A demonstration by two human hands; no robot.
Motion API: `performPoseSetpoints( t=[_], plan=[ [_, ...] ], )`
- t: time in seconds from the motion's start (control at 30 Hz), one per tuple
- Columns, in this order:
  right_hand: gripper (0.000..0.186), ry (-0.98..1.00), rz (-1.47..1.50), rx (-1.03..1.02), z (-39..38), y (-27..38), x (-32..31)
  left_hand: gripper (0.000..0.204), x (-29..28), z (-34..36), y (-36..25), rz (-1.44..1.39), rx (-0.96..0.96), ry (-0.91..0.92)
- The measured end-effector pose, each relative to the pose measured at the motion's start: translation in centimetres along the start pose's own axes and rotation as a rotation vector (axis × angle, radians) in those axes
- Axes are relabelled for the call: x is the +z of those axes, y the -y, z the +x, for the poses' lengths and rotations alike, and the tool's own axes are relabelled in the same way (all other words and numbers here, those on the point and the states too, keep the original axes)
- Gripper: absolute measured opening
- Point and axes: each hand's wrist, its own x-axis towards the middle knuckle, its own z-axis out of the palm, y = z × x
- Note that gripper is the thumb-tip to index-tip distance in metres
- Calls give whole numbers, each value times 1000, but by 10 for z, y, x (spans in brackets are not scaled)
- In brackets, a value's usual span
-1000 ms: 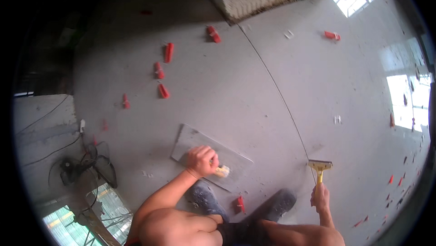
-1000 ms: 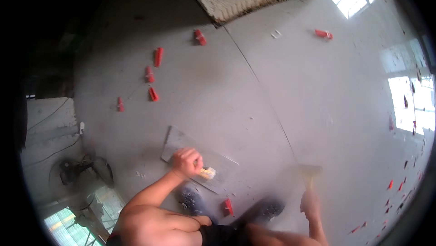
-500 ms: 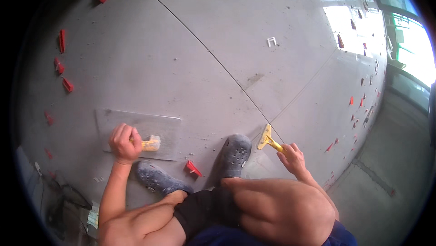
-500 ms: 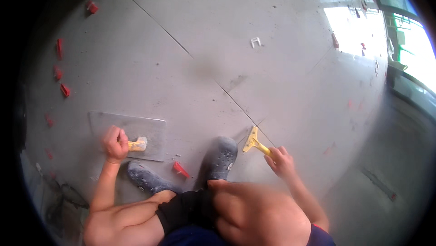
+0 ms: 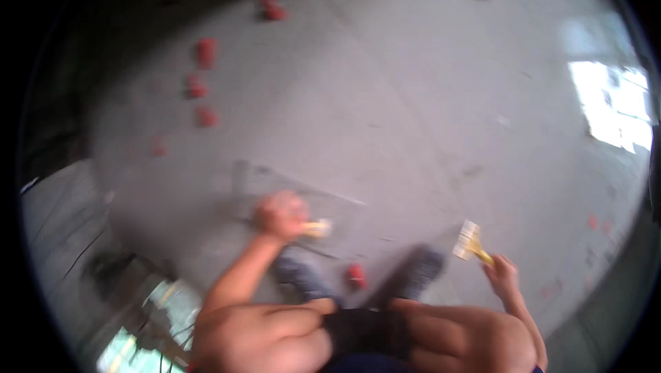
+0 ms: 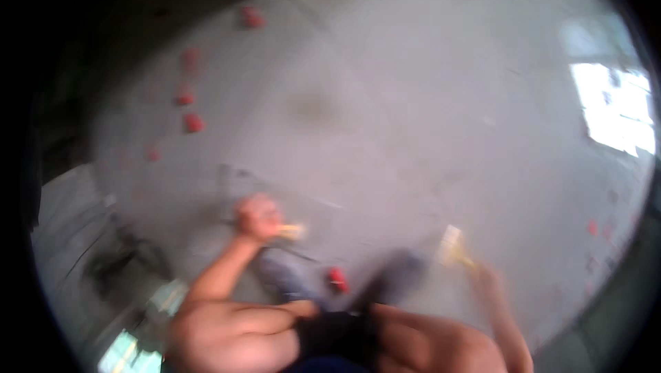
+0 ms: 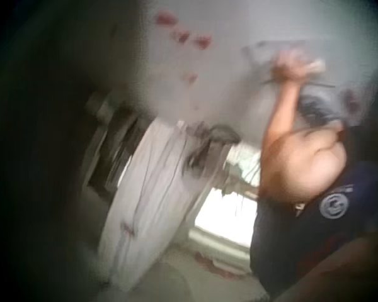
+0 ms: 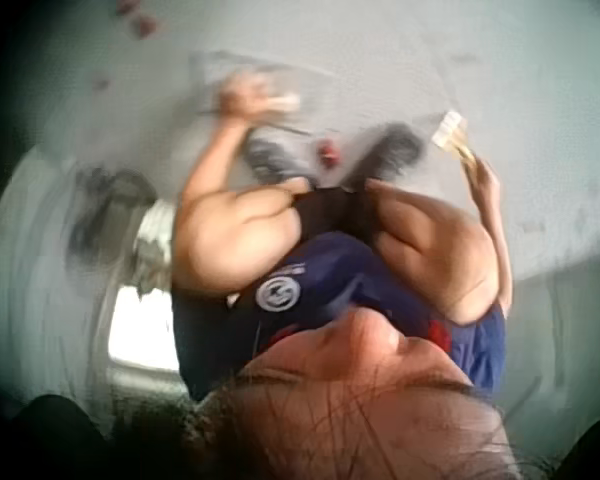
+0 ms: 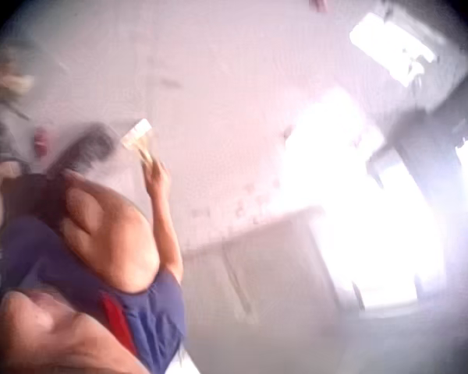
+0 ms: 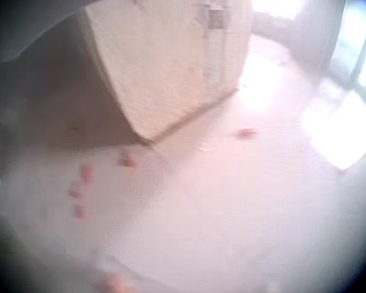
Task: The person applies grout to the gaps between floor tiles using a float and clears the grout lines using a scraper while moving across the floor.
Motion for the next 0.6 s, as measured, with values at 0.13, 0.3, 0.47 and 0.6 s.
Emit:
performPoseSetpoints(
  t=[0.13, 0.3, 0.47, 0.6],
  plan=[
    [26, -42, -356, -299, -31, -126, 6, 14, 2, 22, -17, -74, 4, -22],
    [28, 73, -443, -174, -34, -103, -9, 22, -17, 19, -20, -91, 3, -79],
    [31, 169, -443, 51, -38, -63, -31, 31, -25, -5, -9, -97, 142, 90],
    [35, -62, -494, -214, -9, -102, -28, 72, -41, -27, -32, 164, -199, -69]
  ],
)
